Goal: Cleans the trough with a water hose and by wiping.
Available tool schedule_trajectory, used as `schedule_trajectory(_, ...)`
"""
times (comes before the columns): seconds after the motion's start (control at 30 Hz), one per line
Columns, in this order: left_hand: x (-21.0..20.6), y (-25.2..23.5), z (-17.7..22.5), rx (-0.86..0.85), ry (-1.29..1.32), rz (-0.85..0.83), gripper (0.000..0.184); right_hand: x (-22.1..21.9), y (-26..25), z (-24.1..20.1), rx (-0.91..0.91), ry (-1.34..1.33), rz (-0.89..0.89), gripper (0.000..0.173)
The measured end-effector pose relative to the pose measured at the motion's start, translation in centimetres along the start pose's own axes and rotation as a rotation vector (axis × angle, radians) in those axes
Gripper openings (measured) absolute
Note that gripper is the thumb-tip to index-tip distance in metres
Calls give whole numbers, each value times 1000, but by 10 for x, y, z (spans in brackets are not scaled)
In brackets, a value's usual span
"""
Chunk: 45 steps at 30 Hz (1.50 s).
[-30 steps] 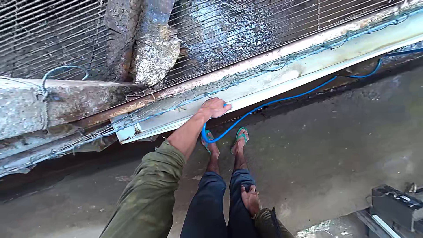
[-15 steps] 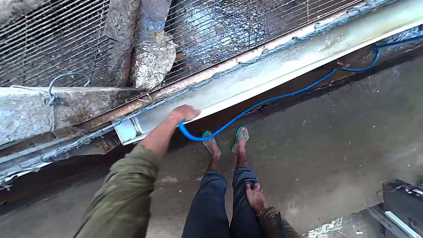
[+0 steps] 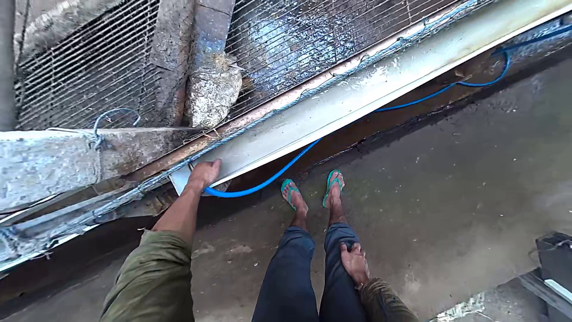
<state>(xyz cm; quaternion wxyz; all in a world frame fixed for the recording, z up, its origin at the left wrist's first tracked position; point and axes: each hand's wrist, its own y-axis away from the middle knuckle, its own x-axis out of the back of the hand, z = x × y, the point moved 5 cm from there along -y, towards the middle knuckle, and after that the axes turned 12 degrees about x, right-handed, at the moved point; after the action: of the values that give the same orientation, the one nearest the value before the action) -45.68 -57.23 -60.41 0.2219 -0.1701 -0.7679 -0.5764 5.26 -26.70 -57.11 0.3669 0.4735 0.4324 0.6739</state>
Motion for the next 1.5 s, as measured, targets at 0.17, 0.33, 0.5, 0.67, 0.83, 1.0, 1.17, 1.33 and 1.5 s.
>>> schedule_trajectory(0.17, -2, 1, 13, -102, -43, -4, 69, 9, 7, -11, -10, -37, 50, 68)
schedule_trajectory(0.33, 1, 7, 64, -222, -13, -34, 68, 21, 8, -26, 23, -49, 40, 69)
schedule_trajectory(0.5, -5, 8, 104, -327, -145, -42, 68, 2, -7, -21, 34, -45, -27, 70)
schedule_trajectory(0.67, -12, 14, 121, -348, -318, -76, 63, 7, -29, -19, 29, 5, -92, 73)
schedule_trajectory(0.83, 0, 33, 153, -324, -122, 9, 65, 25, -37, -10, 44, -31, -128, 71)
schedule_trajectory(1.0, 7, 59, 211, -368, 33, 117, 66, 36, -46, -1, 66, -56, -178, 69)
schedule_trajectory(1.17, -11, 73, 280, -434, -76, 29, 60, 44, -54, 12, 77, -55, -200, 68)
schedule_trajectory(1.33, -38, 94, 356, -561, -331, -103, 56, 49, -63, 19, 88, -84, -218, 68)
schedule_trajectory(1.5, -51, 111, 418, -743, -283, -112, 54, 56, -67, 23, 87, -126, -227, 64)
